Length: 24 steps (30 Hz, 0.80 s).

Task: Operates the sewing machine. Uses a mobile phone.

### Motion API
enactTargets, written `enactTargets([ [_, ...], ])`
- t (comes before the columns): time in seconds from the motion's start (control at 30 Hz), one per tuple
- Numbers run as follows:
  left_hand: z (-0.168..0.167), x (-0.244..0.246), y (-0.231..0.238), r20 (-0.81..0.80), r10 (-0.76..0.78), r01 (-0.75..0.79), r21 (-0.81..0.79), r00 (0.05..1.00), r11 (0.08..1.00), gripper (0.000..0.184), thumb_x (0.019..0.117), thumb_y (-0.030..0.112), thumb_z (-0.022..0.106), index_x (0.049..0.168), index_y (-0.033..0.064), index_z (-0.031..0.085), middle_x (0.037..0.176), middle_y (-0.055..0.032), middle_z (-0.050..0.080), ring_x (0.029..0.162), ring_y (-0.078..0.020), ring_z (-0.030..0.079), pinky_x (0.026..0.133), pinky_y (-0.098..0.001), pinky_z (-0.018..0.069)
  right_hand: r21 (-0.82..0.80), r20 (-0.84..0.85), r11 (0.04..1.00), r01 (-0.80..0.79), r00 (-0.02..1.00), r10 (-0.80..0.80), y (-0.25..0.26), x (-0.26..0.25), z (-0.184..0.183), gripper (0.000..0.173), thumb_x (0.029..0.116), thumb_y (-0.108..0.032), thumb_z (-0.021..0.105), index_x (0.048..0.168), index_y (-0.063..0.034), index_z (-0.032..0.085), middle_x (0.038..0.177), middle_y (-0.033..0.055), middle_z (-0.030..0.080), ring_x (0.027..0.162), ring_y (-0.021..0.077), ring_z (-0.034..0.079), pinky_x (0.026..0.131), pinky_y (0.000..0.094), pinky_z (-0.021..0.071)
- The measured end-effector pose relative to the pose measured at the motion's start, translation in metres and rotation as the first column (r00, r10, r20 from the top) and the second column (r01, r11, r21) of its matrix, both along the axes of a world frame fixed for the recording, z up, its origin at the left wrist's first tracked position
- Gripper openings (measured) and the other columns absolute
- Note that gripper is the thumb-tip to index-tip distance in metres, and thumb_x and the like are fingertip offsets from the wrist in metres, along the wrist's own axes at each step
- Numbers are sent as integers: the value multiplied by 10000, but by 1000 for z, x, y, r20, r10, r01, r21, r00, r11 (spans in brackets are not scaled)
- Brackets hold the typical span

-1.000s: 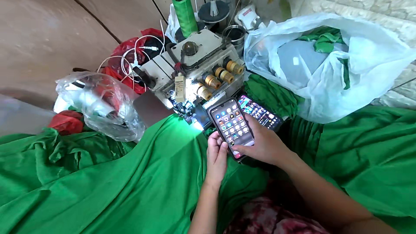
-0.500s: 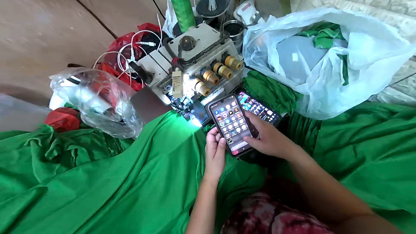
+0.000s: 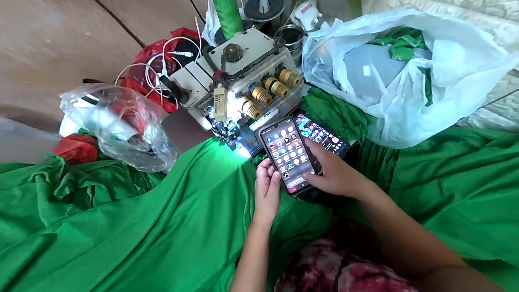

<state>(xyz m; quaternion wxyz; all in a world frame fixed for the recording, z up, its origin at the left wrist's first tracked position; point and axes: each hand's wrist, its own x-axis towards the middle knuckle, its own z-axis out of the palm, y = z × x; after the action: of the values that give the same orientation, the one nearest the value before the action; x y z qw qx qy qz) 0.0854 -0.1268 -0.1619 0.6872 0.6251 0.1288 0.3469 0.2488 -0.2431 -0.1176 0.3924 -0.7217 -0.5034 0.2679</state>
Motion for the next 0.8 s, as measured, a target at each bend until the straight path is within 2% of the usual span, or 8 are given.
enactTargets([
  [0.1, 0, -1, 0, -4, 1, -1, -3, 1000, 1000, 324, 1042, 57, 365, 1326, -99, 361, 1134, -75, 670, 1021, -109, 693, 898, -317, 595, -1, 8, 1000, -4, 1000, 4, -1, 0, 0, 851, 882, -282, 645, 1618, -112, 254, 1405, 132, 585, 1174, 148, 639, 966, 351, 550],
  [0.3, -1, 0, 0, 6, -3, 3, -5, 1000, 1000, 318, 1039, 43, 361, 1324, -97, 364, 1125, -72, 666, 1016, -107, 692, 896, -315, 594, -8, 7, 1000, -5, 1000, 6, -1, 0, 1, 836, 892, -283, 635, 1618, -120, 254, 1394, 128, 591, 1118, 145, 657, 919, 340, 564],
  [0.5, -2, 0, 1, 36, -10, 10, -9, 999, 1000, 302, 1042, 40, 361, 1316, -88, 369, 1091, -51, 662, 1001, -99, 686, 896, -316, 589, 5, 15, 1000, 2, 1000, -2, -2, 0, 0, 822, 889, -269, 634, 1601, -66, 275, 1358, 160, 609, 1094, 170, 667, 904, 353, 568],
  [0.8, -1, 0, 0, 29, -6, 6, -13, 1000, 1000, 304, 1037, 31, 356, 1315, -89, 376, 1097, -62, 669, 1006, -110, 691, 897, -317, 590, 5, 4, 1000, -10, 1000, 10, -2, 1, 1, 807, 894, -261, 626, 1600, -73, 282, 1359, 145, 609, 1088, 145, 659, 889, 322, 563],
])
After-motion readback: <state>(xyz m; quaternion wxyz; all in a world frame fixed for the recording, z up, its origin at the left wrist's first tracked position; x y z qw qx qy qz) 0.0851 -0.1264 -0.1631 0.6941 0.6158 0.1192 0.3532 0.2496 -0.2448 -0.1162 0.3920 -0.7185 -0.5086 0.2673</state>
